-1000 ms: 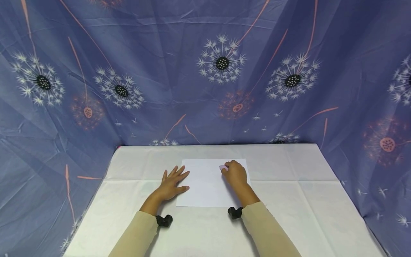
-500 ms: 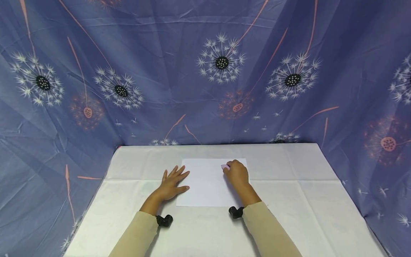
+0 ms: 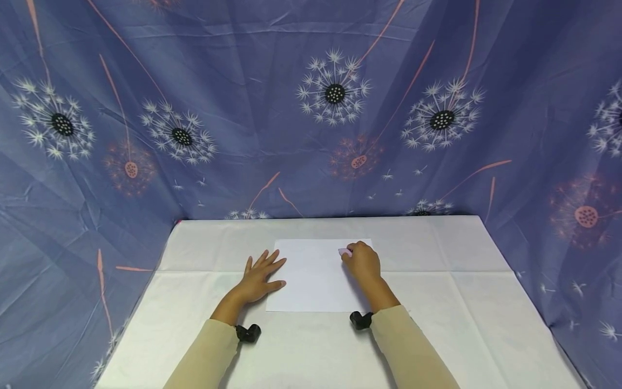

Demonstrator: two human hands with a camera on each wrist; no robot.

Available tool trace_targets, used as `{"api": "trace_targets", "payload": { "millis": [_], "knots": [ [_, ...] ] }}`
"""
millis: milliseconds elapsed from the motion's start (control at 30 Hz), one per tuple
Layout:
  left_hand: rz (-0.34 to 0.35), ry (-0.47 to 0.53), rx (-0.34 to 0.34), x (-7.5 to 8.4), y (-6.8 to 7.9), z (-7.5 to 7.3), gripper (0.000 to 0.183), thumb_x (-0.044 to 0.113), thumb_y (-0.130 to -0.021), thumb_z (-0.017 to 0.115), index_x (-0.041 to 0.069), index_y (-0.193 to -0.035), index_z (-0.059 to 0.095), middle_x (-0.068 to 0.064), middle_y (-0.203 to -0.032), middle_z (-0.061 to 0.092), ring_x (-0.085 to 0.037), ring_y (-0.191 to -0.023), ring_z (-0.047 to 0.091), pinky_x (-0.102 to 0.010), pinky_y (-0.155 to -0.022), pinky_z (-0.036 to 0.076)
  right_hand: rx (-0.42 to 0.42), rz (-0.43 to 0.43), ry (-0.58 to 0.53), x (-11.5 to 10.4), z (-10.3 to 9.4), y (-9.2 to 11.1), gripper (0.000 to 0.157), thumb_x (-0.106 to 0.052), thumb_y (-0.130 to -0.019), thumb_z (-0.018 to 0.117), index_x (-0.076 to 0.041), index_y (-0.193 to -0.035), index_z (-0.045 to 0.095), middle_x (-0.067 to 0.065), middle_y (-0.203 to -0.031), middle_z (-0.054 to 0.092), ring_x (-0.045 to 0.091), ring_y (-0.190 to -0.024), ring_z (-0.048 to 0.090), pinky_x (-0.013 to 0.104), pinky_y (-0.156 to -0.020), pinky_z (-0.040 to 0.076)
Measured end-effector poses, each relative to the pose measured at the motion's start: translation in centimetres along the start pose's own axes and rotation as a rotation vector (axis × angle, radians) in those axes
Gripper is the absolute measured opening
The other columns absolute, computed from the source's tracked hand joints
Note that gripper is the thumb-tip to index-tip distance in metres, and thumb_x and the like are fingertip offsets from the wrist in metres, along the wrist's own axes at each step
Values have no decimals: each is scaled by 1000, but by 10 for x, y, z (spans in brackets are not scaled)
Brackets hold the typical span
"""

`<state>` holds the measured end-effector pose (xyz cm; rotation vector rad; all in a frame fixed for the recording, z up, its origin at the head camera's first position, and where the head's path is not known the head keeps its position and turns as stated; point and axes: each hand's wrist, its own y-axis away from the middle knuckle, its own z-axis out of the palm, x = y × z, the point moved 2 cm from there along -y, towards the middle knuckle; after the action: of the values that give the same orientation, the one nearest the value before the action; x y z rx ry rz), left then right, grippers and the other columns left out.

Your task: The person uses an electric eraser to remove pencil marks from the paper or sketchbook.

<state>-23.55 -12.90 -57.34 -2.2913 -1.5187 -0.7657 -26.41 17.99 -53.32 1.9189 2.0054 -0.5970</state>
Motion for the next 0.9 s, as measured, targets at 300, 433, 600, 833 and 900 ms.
{"api": "trace_targets", "payload": {
  "millis": [300,433,600,833,900],
  "knots": [
    [5,7,6,1,1,-1,66,45,-96,66,22,-154,44,-4,-169,25,-34,-159,11,-67,-124,-7,-12,-35,2,-3,6,-2,32,-29,-93,71,-3,-111,76,19,-103,73,40,-99,69,54,-87,55],
    [6,8,5,1,1,-1,66,44,-96,66,22,-154,44,-3,-169,25,-33,-159,11,-67,-124,-7,-6,-25,13,-3,6,-3,31,-29,-93,71,-4,-111,76,17,-99,72,39,-95,69,53,-85,55],
    [4,0,1,1,0,0,66,45,-96,65,23,-154,44,-3,-169,24,-33,-159,11,-67,-124,-7,0,-26,14,-3,3,-1,31,-28,-93,72,-4,-110,76,18,-99,72,40,-96,69,53,-85,55],
    [8,9,2,2,1,-2,66,44,-96,66,21,-154,44,-4,-169,24,-34,-159,11,-67,-124,-7,-21,-7,7,-2,1,0,32,-29,-93,71,-4,-112,76,19,-104,72,40,-100,69,53,-88,54],
    [8,9,3,1,1,-2,66,44,-96,66,21,-154,44,-4,-169,24,-34,-159,11,-67,-124,-7,-24,-4,12,-2,1,0,33,-28,-93,70,-3,-114,75,20,-106,72,41,-102,69,54,-89,54]
  ]
}}
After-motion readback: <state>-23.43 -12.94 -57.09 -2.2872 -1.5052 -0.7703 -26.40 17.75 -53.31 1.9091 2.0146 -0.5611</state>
